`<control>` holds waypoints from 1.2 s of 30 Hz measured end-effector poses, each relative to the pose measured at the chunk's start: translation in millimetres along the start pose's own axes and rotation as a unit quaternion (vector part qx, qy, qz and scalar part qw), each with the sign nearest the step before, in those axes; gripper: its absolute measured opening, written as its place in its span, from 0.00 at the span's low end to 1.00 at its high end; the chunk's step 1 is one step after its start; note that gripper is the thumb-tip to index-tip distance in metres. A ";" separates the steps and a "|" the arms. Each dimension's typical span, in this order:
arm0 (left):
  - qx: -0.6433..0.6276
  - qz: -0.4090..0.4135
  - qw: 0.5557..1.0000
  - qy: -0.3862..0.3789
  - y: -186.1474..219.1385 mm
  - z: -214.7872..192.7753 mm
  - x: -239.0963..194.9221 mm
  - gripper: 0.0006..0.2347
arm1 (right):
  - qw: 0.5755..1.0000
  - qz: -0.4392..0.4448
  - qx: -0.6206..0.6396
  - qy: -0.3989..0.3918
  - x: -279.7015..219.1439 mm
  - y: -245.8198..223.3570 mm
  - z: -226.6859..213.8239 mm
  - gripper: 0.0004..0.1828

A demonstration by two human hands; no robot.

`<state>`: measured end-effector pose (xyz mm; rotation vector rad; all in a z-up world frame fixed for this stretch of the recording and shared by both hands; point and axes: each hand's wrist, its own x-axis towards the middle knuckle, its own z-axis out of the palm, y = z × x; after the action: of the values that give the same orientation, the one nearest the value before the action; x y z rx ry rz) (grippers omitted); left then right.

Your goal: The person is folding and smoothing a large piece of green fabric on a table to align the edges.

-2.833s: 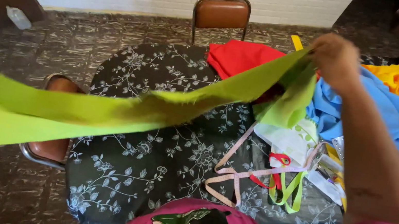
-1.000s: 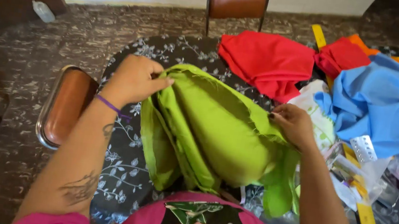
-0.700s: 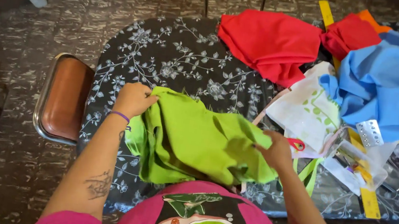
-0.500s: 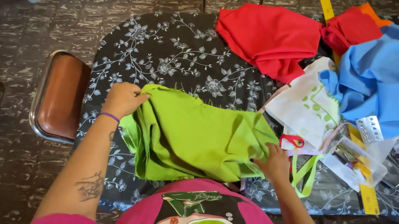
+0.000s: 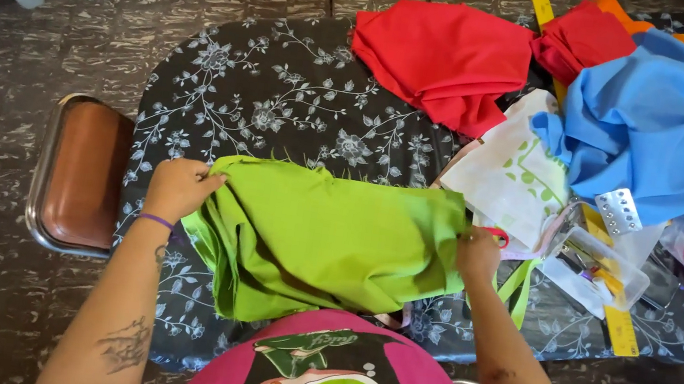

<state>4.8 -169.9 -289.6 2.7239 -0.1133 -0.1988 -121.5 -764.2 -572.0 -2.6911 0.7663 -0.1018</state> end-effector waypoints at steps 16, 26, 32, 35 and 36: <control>-0.032 -0.058 0.998 -0.001 -23.1 10.6 3.9 0.20 | 0.996 0.002 -0.049 -0.079 52.7 -55.9 -12.6 0.15; 0.025 -0.059 0.994 0.093 -32.5 -51.5 -3.7 0.22 | 0.799 -0.079 0.593 0.061 91.8 -51.7 -174.4 0.15; 0.034 -0.053 0.981 0.184 -51.8 -109.9 7.7 0.27 | 0.692 -0.246 0.666 -0.132 63.8 -67.7 -315.4 0.17; -0.027 -0.032 0.964 0.261 -47.5 -133.7 3.5 0.29 | 0.699 -0.300 0.618 -0.199 28.1 -88.1 -352.5 0.13; -0.029 -0.030 0.964 0.264 -43.2 -143.6 1.3 0.29 | 0.698 -0.303 0.618 -0.197 18.4 -90.0 -357.7 0.13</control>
<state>30.6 -74.6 -176.7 2.6239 0.1266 0.4984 -118.0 -810.4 -205.5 -1.4126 -0.3381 -0.1238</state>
